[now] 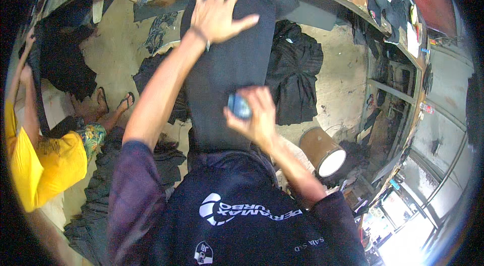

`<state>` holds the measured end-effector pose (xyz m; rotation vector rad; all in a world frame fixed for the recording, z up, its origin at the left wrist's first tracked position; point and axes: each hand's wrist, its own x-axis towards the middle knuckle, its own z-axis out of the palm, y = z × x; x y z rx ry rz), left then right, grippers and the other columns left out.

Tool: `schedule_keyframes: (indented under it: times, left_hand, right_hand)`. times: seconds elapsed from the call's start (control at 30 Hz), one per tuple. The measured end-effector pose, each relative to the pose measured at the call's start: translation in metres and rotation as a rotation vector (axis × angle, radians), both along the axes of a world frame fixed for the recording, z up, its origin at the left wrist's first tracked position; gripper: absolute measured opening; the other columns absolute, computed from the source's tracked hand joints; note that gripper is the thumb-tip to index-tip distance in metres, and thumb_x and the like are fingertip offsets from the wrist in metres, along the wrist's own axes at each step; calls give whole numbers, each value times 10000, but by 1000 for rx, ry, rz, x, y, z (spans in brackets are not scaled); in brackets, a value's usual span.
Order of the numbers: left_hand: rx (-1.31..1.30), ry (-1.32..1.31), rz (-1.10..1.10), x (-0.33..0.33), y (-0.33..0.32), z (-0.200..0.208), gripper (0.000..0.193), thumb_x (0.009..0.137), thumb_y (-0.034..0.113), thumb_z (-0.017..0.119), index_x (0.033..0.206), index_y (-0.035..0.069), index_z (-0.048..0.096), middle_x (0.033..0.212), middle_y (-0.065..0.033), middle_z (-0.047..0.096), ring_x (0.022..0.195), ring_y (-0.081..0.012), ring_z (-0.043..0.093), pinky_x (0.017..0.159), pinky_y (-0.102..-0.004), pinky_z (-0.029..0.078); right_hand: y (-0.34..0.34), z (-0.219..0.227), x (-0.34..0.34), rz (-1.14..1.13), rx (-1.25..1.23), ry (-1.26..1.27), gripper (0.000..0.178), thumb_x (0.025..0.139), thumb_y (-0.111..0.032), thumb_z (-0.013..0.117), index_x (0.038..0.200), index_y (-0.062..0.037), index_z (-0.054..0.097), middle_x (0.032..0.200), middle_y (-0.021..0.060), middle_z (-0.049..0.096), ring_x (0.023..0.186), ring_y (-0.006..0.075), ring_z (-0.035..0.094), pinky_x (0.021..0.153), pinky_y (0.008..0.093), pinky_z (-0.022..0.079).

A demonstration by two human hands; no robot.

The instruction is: The person repeatedly rubs a small blue block over the surface of black pants laid on a workbench, flipping the pants to treat different areas. The person also smooths the fabric with their hands between rubbing cycles.

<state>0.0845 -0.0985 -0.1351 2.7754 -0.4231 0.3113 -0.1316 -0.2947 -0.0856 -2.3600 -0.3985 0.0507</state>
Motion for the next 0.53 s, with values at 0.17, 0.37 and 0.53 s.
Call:
schedule_keyframes:
  times: [0.17, 0.37, 0.53]
  left_hand:
    - [72, 98, 29, 72, -1, 27, 907, 933, 798, 538, 1471, 71, 606, 1588, -231, 498, 1527, -371, 387, 1232, -669, 203]
    - [72, -5, -86, 115, 6, 15, 764, 1020, 740, 465, 847, 83, 815, 770, -164, 759, 693, -317, 714, 756, -460, 503]
    - [154, -9, -90, 164, 9, 14, 846, 971, 843, 439, 866, 108, 845, 834, -175, 793, 760, -308, 771, 710, -482, 576]
  right_hand:
    - [17, 10, 79, -83, -91, -173, 480, 715, -243, 946, 1083, -45, 711, 1038, 134, 678, 967, 341, 631, 857, 458, 529]
    - [27, -2, 6, 192, -50, -175, 582, 661, -350, 969, 1121, -88, 727, 1102, 103, 655, 1017, 323, 613, 893, 466, 515]
    - [30, -1, 61, 188, -59, -112, 534, 669, -275, 936, 1119, -81, 726, 1097, 101, 660, 986, 313, 625, 859, 440, 532]
